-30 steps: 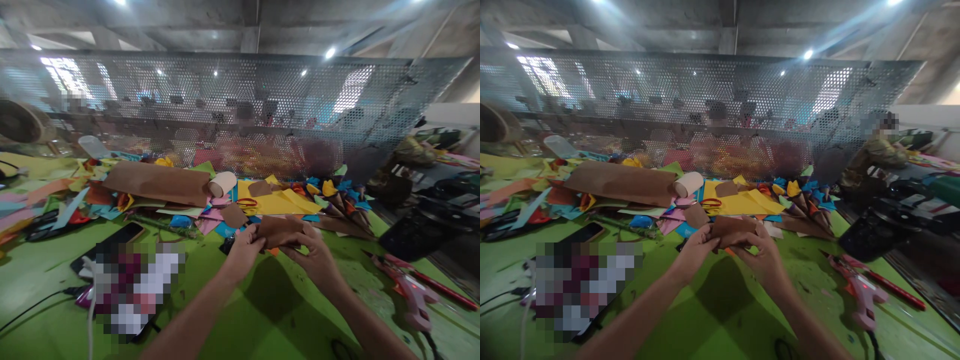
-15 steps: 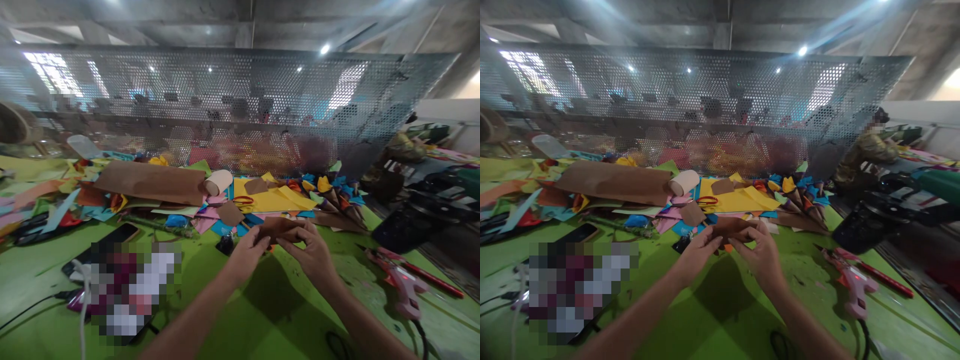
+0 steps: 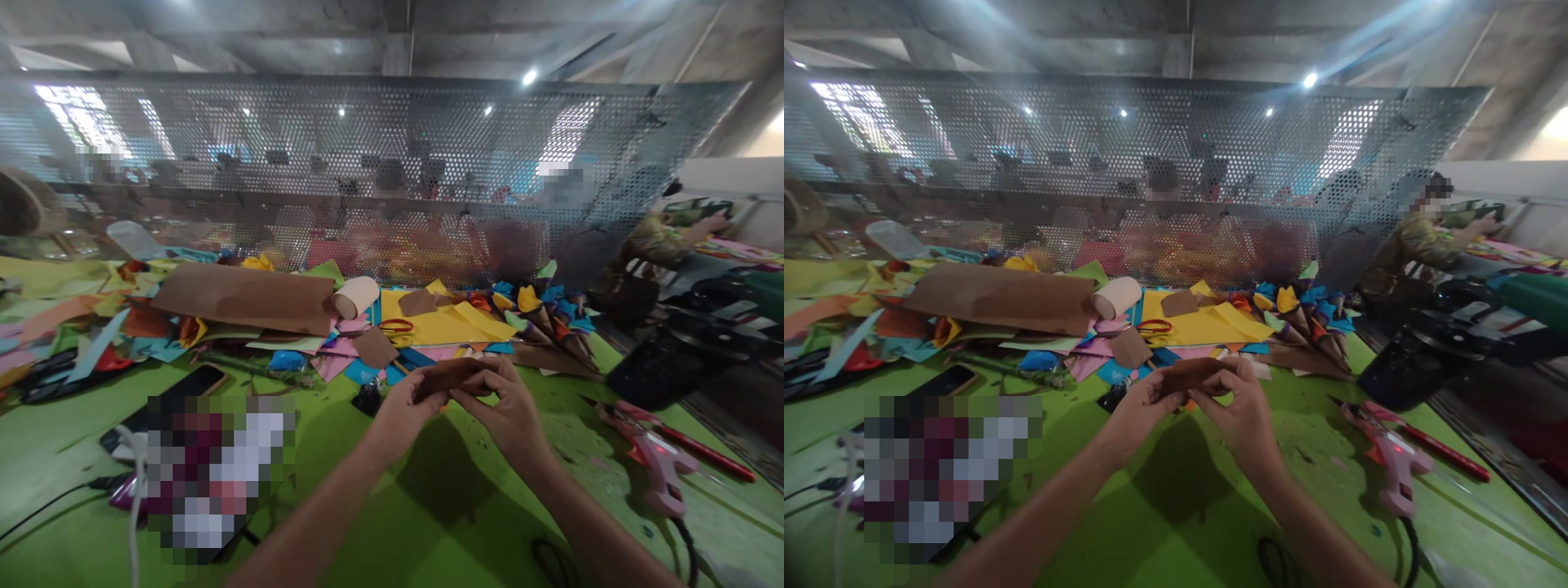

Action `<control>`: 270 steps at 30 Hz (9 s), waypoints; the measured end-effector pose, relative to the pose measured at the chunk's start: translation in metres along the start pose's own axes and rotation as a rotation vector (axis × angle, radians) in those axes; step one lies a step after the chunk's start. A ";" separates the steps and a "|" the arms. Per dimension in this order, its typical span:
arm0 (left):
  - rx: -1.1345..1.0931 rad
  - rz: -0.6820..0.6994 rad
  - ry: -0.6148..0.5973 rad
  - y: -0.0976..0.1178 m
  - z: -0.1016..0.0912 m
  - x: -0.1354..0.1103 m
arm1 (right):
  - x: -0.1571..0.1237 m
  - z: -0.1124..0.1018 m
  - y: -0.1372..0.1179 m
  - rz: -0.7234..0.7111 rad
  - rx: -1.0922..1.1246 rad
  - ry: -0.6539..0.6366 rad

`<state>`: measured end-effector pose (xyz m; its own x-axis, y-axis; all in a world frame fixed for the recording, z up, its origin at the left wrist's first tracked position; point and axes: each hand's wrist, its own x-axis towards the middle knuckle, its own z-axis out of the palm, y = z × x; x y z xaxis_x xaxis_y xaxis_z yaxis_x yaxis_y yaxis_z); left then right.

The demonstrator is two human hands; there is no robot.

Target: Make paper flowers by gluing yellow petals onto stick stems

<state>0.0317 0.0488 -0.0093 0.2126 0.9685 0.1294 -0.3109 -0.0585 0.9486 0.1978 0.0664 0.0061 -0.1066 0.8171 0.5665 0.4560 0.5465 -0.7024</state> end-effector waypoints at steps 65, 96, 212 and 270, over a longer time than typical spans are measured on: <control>0.251 -0.088 0.002 0.000 -0.008 0.003 | 0.009 -0.011 0.022 0.010 -0.119 -0.044; 0.524 0.030 0.010 0.002 -0.007 0.001 | 0.008 -0.011 0.010 0.144 0.032 0.003; 0.725 0.095 0.050 0.013 -0.017 -0.001 | 0.007 -0.011 0.002 0.343 0.356 -0.039; 0.448 -0.154 -0.081 0.010 -0.024 0.005 | 0.009 -0.017 0.014 0.258 0.190 0.063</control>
<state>0.0073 0.0592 -0.0066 0.3023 0.9530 -0.0175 0.1555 -0.0312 0.9873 0.2181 0.0787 0.0085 0.0488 0.9232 0.3811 0.2873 0.3525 -0.8906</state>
